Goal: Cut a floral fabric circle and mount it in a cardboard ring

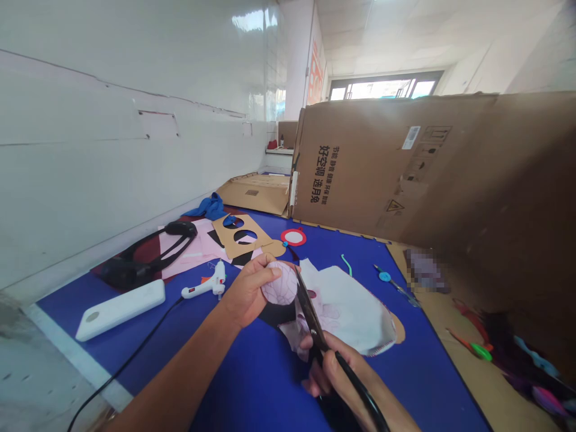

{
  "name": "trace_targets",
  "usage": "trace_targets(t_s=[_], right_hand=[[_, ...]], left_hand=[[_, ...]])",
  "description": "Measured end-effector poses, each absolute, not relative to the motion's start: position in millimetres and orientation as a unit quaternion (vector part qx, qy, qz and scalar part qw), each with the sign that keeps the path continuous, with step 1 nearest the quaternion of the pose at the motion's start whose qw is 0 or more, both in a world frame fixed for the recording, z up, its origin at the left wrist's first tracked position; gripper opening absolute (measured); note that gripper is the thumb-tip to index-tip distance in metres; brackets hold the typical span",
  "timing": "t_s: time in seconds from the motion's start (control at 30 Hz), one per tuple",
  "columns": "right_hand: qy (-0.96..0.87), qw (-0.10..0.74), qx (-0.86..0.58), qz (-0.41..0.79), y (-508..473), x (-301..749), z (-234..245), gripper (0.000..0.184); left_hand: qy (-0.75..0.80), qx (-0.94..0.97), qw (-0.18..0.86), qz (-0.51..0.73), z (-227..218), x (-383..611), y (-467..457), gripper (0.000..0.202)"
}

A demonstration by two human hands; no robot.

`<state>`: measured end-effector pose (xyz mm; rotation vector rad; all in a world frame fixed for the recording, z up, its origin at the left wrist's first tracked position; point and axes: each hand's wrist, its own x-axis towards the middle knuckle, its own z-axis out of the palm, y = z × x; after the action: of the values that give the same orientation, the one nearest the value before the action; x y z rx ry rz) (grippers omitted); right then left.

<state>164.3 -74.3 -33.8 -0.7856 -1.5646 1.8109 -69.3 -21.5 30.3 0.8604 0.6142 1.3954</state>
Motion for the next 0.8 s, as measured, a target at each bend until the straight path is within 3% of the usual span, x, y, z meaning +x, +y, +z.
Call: trace_targets(t_s=[0.37,0.8], right_hand=[[-0.583,0.299,-0.294,0.696,-76,162,-30,0.078],[-0.596,0.317,-0.285,0.681,-72,165,-41,0.071]], left_hand=[[0.254,0.356,0.681,0.587,26,-66,-22,0.027],[0.256,0.346,0.687,0.586,26,-63,-24,0.030]])
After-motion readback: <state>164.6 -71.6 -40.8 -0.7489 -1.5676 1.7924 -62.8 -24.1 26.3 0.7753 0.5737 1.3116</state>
